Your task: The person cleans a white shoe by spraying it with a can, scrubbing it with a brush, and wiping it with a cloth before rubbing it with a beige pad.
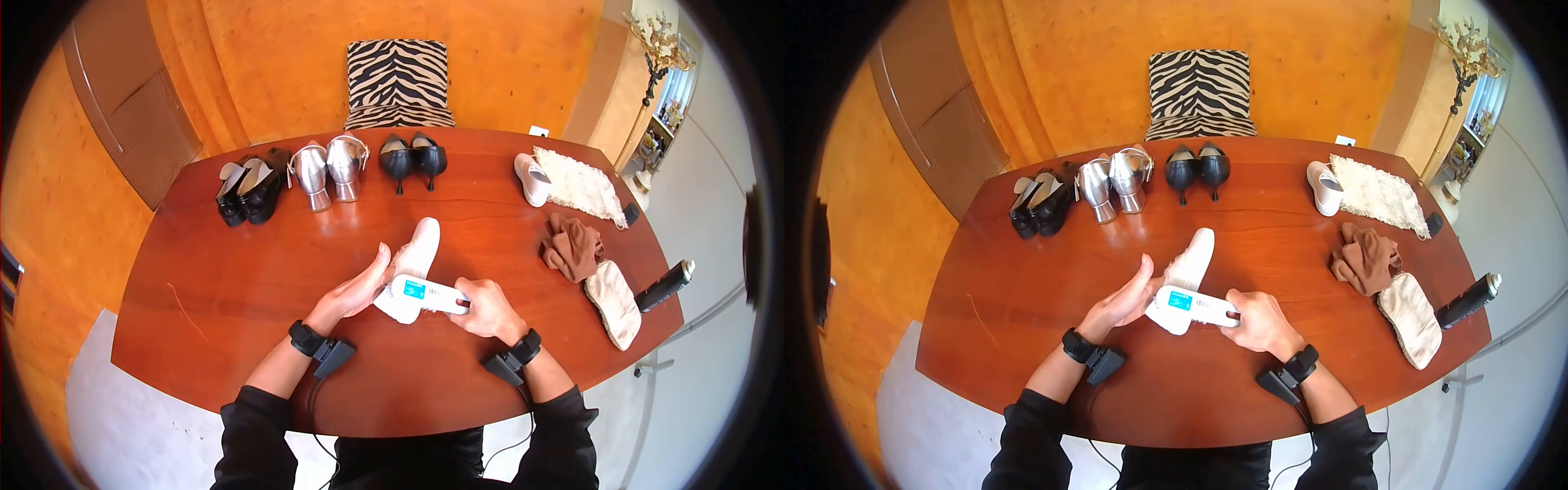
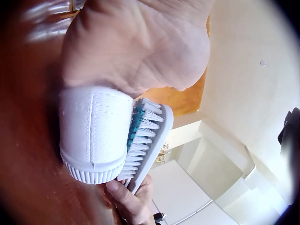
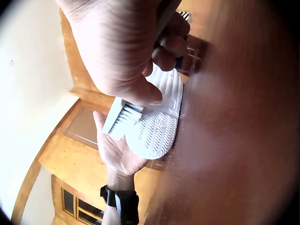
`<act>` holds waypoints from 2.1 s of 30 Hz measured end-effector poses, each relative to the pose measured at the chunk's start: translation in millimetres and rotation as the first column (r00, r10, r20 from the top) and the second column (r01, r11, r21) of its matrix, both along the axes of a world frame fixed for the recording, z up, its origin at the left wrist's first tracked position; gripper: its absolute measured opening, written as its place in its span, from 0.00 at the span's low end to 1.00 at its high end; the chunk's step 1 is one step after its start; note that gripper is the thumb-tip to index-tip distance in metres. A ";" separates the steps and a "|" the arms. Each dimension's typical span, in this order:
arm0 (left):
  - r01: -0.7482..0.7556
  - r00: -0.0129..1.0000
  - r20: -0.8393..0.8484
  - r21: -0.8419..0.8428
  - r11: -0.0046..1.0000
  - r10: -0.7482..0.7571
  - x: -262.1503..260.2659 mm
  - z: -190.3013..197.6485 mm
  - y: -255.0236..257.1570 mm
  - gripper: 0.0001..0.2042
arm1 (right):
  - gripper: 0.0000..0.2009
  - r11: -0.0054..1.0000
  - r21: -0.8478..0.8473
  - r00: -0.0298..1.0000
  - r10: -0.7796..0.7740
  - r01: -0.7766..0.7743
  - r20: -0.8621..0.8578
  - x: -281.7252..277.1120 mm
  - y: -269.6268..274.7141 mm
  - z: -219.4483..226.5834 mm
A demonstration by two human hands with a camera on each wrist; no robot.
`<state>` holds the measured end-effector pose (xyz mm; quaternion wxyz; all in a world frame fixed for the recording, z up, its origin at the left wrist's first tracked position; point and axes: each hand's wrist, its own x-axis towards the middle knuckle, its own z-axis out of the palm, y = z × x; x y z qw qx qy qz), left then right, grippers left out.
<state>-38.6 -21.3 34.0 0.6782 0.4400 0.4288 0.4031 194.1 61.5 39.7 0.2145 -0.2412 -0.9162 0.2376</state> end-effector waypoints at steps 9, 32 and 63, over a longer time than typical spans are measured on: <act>-0.056 0.995 -0.078 0.037 0.998 0.059 -0.2 -0.4 -1.4 0.44 | 0.10 0.986 0.063 0.987 -0.156 0.155 0.021 1.1 1.3 2.7; -0.090 0.992 -0.095 -0.029 0.996 0.087 6.8 33.0 -10.1 0.48 | 0.10 0.872 0.482 0.996 0.092 -0.081 0.000 -4.4 -30.8 12.6; -0.262 0.958 -0.099 0.069 0.963 0.268 9.2 22.6 -2.8 0.39 | 0.10 0.899 0.435 0.999 0.045 -0.047 0.015 -2.3 -22.6 12.8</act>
